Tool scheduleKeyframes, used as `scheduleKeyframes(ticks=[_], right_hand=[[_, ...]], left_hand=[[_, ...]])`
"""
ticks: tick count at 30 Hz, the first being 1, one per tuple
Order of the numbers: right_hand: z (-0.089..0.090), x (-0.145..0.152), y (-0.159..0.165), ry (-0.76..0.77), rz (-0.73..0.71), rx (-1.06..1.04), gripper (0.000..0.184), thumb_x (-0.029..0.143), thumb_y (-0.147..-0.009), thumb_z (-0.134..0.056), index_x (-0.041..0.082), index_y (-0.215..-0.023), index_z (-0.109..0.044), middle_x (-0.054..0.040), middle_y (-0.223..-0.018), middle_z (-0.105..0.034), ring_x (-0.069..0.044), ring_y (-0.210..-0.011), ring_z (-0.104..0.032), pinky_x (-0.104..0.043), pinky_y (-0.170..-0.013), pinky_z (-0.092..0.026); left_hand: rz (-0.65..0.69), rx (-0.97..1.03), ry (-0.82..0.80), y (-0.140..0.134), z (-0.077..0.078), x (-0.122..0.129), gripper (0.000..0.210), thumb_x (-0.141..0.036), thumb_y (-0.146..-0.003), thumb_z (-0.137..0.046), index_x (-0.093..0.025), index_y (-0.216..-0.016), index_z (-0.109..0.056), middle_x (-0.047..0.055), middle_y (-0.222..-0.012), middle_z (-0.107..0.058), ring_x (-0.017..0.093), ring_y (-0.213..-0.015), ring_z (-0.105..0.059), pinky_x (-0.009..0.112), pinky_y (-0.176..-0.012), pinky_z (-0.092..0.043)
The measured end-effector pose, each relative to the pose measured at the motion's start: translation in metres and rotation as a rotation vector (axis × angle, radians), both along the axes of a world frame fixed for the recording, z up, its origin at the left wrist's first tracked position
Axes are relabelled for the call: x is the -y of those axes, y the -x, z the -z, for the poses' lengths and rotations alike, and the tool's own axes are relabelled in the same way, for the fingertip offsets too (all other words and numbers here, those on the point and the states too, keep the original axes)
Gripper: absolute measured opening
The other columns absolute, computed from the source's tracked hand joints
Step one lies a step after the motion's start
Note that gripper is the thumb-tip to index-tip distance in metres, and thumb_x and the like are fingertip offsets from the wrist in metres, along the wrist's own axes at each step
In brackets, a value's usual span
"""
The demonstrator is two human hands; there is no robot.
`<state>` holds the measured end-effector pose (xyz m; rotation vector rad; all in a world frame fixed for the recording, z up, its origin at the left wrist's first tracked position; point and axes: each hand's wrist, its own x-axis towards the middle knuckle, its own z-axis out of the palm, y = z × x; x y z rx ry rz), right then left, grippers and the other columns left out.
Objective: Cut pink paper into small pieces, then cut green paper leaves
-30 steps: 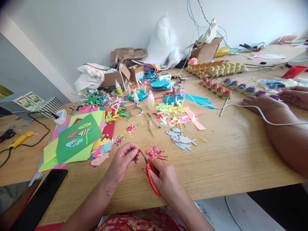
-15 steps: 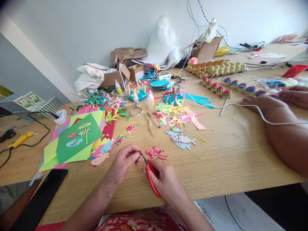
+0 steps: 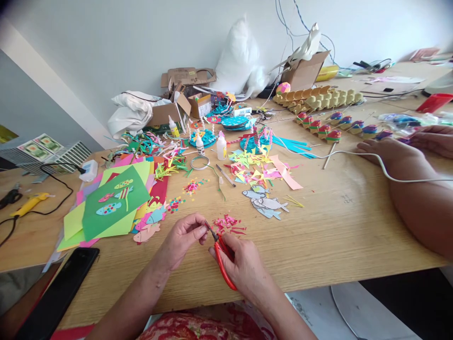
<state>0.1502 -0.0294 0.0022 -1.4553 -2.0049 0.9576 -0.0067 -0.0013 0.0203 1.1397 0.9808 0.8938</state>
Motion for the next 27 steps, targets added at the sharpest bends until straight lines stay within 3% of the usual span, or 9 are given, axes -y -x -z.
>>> scheduleKeyframes(ticks=[27], right_hand=[[0.0008,0.0017,-0.0021,0.023,-0.024,0.032,0.032,0.039,-0.081,-0.039,0.020,-0.056,-0.035,0.0056,-0.049,-0.035,-0.009,-0.046,-0.031,-0.021,-0.045,-0.024]], left_hand=[[-0.018,-0.034,0.005,0.0066,-0.0008,-0.0009,0.012,-0.026,-0.071,-0.055,-0.014,-0.072,-0.052,-0.002,-0.060,-0.048,0.008,-0.057,-0.043,0.020,-0.056,-0.038]])
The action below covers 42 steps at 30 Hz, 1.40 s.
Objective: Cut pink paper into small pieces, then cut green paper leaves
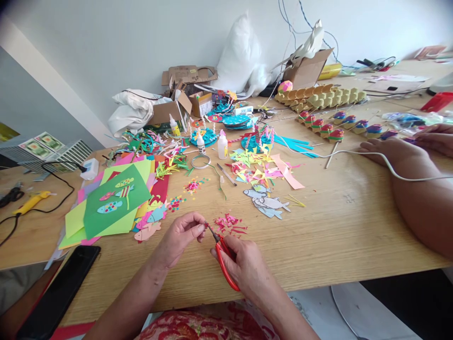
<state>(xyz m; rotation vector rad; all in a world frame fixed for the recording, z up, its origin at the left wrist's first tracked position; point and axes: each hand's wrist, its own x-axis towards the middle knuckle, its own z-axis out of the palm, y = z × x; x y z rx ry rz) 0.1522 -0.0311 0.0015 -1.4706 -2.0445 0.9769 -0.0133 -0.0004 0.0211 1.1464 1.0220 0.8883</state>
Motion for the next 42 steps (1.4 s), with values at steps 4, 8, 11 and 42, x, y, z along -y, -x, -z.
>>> scheduleKeyframes(ticks=[4,8,11,42], right_hand=[[0.001,0.000,0.000,0.009,-0.002,0.000,0.033,0.040,-0.081,-0.039,0.020,-0.056,-0.035,0.0056,-0.049,-0.035,-0.009,-0.046,-0.031,-0.021,-0.045,-0.024],[0.001,0.000,0.000,0.007,0.000,0.006,0.033,0.040,-0.081,-0.039,0.020,-0.056,-0.036,0.0051,-0.049,-0.037,-0.009,-0.046,-0.032,-0.021,-0.045,-0.024],[0.002,0.001,0.000,-0.007,-0.003,0.010,0.033,0.039,-0.081,-0.039,0.020,-0.055,-0.037,0.0050,-0.048,-0.038,-0.009,-0.045,-0.033,-0.021,-0.044,-0.024],[0.024,-0.008,-0.051,-0.089,0.138,0.277,0.034,0.049,-0.081,-0.031,0.023,-0.068,-0.048,-0.0015,-0.053,-0.059,-0.017,-0.048,-0.056,-0.024,-0.046,-0.035]], left_hand=[[-0.010,-0.019,-0.011,0.001,0.001,0.000,0.012,-0.026,-0.071,-0.055,-0.014,-0.072,-0.052,-0.003,-0.059,-0.047,0.008,-0.057,-0.043,0.020,-0.056,-0.038],[-0.010,-0.037,-0.019,0.002,0.003,-0.001,0.012,-0.026,-0.071,-0.054,-0.014,-0.072,-0.051,-0.003,-0.059,-0.046,0.008,-0.056,-0.043,0.020,-0.056,-0.038],[-0.010,-0.063,-0.029,0.002,0.003,-0.002,0.013,-0.027,-0.072,-0.053,-0.014,-0.072,-0.051,-0.003,-0.059,-0.046,0.008,-0.056,-0.043,0.020,-0.056,-0.038],[0.088,-1.344,-0.519,0.104,0.015,-0.051,0.021,-0.017,-0.082,-0.040,-0.018,-0.082,-0.061,0.004,-0.083,-0.061,0.016,-0.082,-0.056,0.026,-0.073,-0.042]])
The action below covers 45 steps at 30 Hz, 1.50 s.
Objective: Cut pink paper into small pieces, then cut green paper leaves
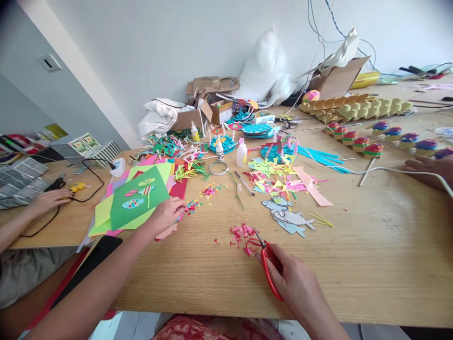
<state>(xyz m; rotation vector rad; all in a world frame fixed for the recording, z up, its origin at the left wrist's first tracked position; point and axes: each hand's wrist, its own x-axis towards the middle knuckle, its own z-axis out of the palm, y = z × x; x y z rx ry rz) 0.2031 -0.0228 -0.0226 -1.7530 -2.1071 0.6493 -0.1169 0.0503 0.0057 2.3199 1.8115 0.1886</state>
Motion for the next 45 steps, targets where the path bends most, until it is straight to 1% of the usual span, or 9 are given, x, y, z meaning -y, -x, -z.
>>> scheduleKeyframes(ticks=[3,8,13,18,20,23,30,37,45], right_hand=[[-0.002,0.002,-0.006,-0.031,0.041,-0.010,0.032,0.049,-0.080,-0.034,0.023,-0.067,-0.049,-0.0009,-0.051,-0.059,-0.017,-0.047,-0.056,-0.024,-0.045,-0.036],[-0.003,0.004,-0.012,-0.060,0.119,-0.055,0.032,0.049,-0.079,-0.036,0.022,-0.071,-0.052,-0.0013,-0.053,-0.061,-0.017,-0.048,-0.057,-0.023,-0.046,-0.037],[-0.001,0.003,-0.010,-0.061,0.119,-0.053,0.032,0.047,-0.081,-0.034,0.022,-0.068,-0.049,-0.0013,-0.052,-0.059,-0.017,-0.047,-0.056,-0.024,-0.046,-0.037],[-0.001,-0.001,-0.008,-0.067,0.105,-0.042,0.031,0.046,-0.082,-0.034,0.021,-0.072,-0.050,-0.0014,-0.056,-0.059,-0.017,-0.050,-0.055,-0.024,-0.049,-0.037],[-0.004,-0.006,-0.011,-0.076,0.142,-0.033,0.029,0.046,-0.080,-0.038,0.021,-0.072,-0.050,-0.0006,-0.055,-0.058,-0.016,-0.049,-0.054,-0.024,-0.048,-0.037],[-0.012,-0.021,-0.017,-0.120,0.231,-0.023,0.022,0.041,-0.074,-0.046,0.020,-0.075,-0.050,-0.0006,-0.056,-0.058,-0.016,-0.050,-0.053,-0.024,-0.047,-0.036],[-0.036,-0.086,-0.027,-0.234,0.336,-0.058,0.013,0.026,-0.070,-0.049,0.019,-0.080,-0.053,-0.0022,-0.068,-0.061,-0.016,-0.061,-0.056,-0.023,-0.052,-0.038],[-0.040,-0.148,-0.017,-0.293,0.320,0.004,0.013,0.020,-0.071,-0.048,0.019,-0.082,-0.055,-0.0044,-0.073,-0.063,-0.016,-0.065,-0.055,-0.023,-0.052,-0.035],[-0.032,-0.187,-0.005,-0.213,0.240,0.165,0.014,0.027,-0.081,-0.050,0.015,-0.086,-0.057,-0.0046,-0.075,-0.062,-0.016,-0.068,-0.057,-0.026,-0.056,-0.042]], left_hand=[[0.152,-0.004,0.056,-0.013,-0.002,0.034,0.025,-0.023,-0.085,-0.038,-0.020,-0.096,-0.060,0.005,-0.102,-0.061,0.017,-0.097,-0.054,0.029,-0.086,-0.041],[0.447,-0.059,0.088,-0.038,0.015,0.082,0.051,-0.032,-0.082,-0.045,-0.017,-0.129,-0.034,0.009,-0.135,-0.037,0.021,-0.124,-0.033,0.038,-0.102,-0.028],[0.520,-0.012,0.061,-0.072,0.030,0.072,0.056,-0.041,-0.083,-0.039,-0.020,-0.133,-0.025,0.007,-0.138,-0.032,0.021,-0.128,-0.025,0.044,-0.105,-0.018],[0.573,0.073,-0.057,-0.109,0.024,0.046,0.050,-0.037,-0.083,-0.043,-0.019,-0.128,-0.033,0.009,-0.134,-0.039,0.023,-0.124,-0.030,0.046,-0.102,-0.024],[0.552,0.137,-0.135,-0.114,0.018,0.037,0.035,-0.025,-0.084,-0.042,-0.020,-0.119,-0.044,0.007,-0.123,-0.049,0.020,-0.115,-0.041,0.040,-0.097,-0.032],[0.471,0.231,-0.215,-0.113,0.010,0.029,0.019,-0.016,-0.084,-0.041,-0.018,-0.091,-0.058,0.004,-0.089,-0.061,0.015,-0.086,-0.054,0.029,-0.079,-0.043],[0.308,0.277,-0.184,-0.113,0.005,0.037,0.016,-0.016,-0.079,-0.049,-0.018,-0.063,-0.051,0.000,-0.063,-0.056,0.013,-0.061,-0.051,0.023,-0.057,-0.039],[0.221,0.515,-0.130,-0.119,0.014,0.029,0.028,-0.003,-0.077,-0.036,-0.020,-0.092,-0.052,0.003,-0.084,-0.062,0.014,-0.077,-0.058,0.024,-0.068,-0.045],[0.064,0.669,-0.241,-0.107,0.044,0.016,0.022,-0.008,-0.078,-0.038,-0.017,-0.092,-0.052,0.005,-0.082,-0.061,0.015,-0.077,-0.058,0.027,-0.068,-0.048]])
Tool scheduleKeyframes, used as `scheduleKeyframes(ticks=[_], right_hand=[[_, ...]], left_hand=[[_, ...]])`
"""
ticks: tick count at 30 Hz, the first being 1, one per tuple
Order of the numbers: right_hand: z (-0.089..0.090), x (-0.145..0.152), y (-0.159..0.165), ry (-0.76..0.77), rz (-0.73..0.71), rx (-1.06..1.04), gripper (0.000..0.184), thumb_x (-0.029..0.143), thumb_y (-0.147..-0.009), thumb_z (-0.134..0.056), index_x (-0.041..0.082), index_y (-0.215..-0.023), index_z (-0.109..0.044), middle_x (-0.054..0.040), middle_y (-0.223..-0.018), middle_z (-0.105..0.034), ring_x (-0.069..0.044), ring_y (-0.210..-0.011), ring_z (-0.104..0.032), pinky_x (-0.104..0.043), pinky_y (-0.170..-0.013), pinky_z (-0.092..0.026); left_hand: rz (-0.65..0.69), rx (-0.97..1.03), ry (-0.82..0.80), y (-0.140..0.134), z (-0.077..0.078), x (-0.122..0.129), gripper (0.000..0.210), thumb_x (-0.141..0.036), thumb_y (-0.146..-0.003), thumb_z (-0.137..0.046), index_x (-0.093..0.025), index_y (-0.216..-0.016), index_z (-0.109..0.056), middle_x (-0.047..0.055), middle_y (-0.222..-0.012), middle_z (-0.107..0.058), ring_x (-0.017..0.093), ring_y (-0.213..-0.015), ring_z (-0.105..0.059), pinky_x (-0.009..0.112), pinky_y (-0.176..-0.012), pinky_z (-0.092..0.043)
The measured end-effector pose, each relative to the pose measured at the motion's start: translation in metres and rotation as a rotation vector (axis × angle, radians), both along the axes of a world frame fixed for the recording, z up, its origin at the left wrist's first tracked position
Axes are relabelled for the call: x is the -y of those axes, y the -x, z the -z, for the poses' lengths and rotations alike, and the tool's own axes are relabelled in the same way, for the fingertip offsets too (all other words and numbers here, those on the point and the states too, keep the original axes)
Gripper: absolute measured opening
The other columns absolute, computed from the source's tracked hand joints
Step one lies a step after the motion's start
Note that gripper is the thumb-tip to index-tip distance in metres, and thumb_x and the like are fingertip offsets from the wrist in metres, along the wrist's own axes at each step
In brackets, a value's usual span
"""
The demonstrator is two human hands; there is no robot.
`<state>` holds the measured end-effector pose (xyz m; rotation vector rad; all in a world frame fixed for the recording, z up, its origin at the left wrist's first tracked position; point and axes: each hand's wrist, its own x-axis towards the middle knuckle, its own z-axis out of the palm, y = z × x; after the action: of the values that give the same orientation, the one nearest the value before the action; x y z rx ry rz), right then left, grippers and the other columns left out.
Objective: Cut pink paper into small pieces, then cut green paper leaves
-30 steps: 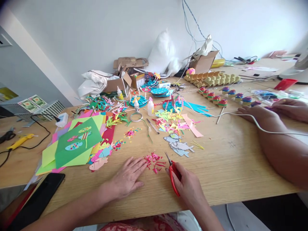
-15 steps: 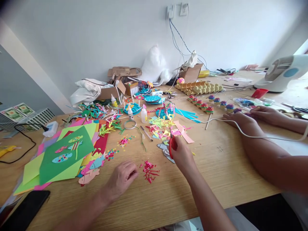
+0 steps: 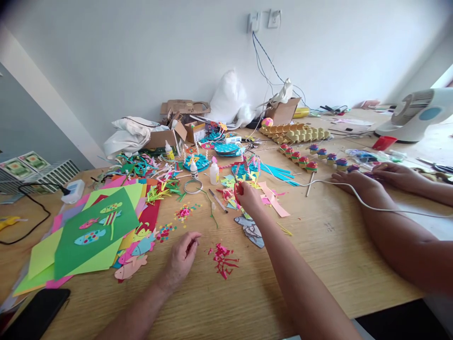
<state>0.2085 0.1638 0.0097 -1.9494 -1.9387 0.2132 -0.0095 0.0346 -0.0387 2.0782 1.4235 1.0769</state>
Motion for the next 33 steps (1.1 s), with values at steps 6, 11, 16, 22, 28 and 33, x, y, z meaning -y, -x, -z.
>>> scheduleKeyframes(ticks=[6,11,16,22,28,33], right_hand=[[0.007,-0.024,0.014,0.095,-0.218,0.095,0.026,0.029,-0.086,-0.048,0.016,-0.108,-0.052,-0.0058,-0.107,-0.055,-0.016,-0.088,-0.057,-0.036,-0.074,-0.048],[0.022,-0.038,0.017,0.123,-0.300,0.153,0.027,0.029,-0.086,-0.048,0.017,-0.110,-0.051,-0.0063,-0.110,-0.054,-0.017,-0.091,-0.056,-0.037,-0.076,-0.047],[0.028,-0.043,0.015,0.102,-0.319,0.174,0.027,0.029,-0.086,-0.048,0.017,-0.110,-0.051,-0.0064,-0.111,-0.054,-0.017,-0.092,-0.056,-0.038,-0.077,-0.047],[0.020,-0.044,0.010,0.052,-0.259,0.128,0.027,0.029,-0.085,-0.048,0.016,-0.109,-0.051,-0.0062,-0.109,-0.055,-0.017,-0.090,-0.056,-0.037,-0.076,-0.048],[0.007,-0.041,0.000,-0.031,-0.101,0.049,0.027,0.029,-0.086,-0.048,0.016,-0.109,-0.051,-0.0059,-0.108,-0.055,-0.017,-0.089,-0.056,-0.037,-0.075,-0.048],[0.006,-0.044,-0.009,-0.038,-0.010,0.002,0.028,0.030,-0.085,-0.049,0.015,-0.110,-0.051,-0.0059,-0.108,-0.055,-0.017,-0.090,-0.056,-0.037,-0.075,-0.048]], left_hand=[[0.060,-0.008,-0.022,0.001,0.004,0.001,0.023,-0.007,-0.078,-0.038,-0.019,-0.091,-0.053,0.005,-0.081,-0.062,0.015,-0.076,-0.058,0.027,-0.069,-0.048],[0.119,-0.011,-0.024,-0.001,0.006,0.000,0.024,-0.005,-0.076,-0.038,-0.019,-0.088,-0.053,0.004,-0.081,-0.062,0.015,-0.075,-0.058,0.026,-0.068,-0.048],[0.131,-0.018,-0.014,-0.001,0.009,-0.002,0.024,-0.005,-0.076,-0.037,-0.019,-0.087,-0.054,0.004,-0.079,-0.061,0.015,-0.074,-0.058,0.027,-0.067,-0.048],[0.120,0.005,0.020,-0.001,0.011,-0.003,0.024,-0.005,-0.076,-0.038,-0.018,-0.088,-0.055,0.004,-0.080,-0.061,0.015,-0.076,-0.058,0.027,-0.069,-0.047],[0.111,0.012,0.054,-0.002,0.008,-0.003,0.024,-0.005,-0.076,-0.039,-0.018,-0.086,-0.055,0.005,-0.080,-0.062,0.016,-0.077,-0.058,0.027,-0.070,-0.047],[0.102,0.021,0.066,-0.003,0.007,-0.003,0.023,-0.005,-0.075,-0.039,-0.018,-0.084,-0.056,0.004,-0.079,-0.062,0.015,-0.075,-0.058,0.027,-0.069,-0.046]])
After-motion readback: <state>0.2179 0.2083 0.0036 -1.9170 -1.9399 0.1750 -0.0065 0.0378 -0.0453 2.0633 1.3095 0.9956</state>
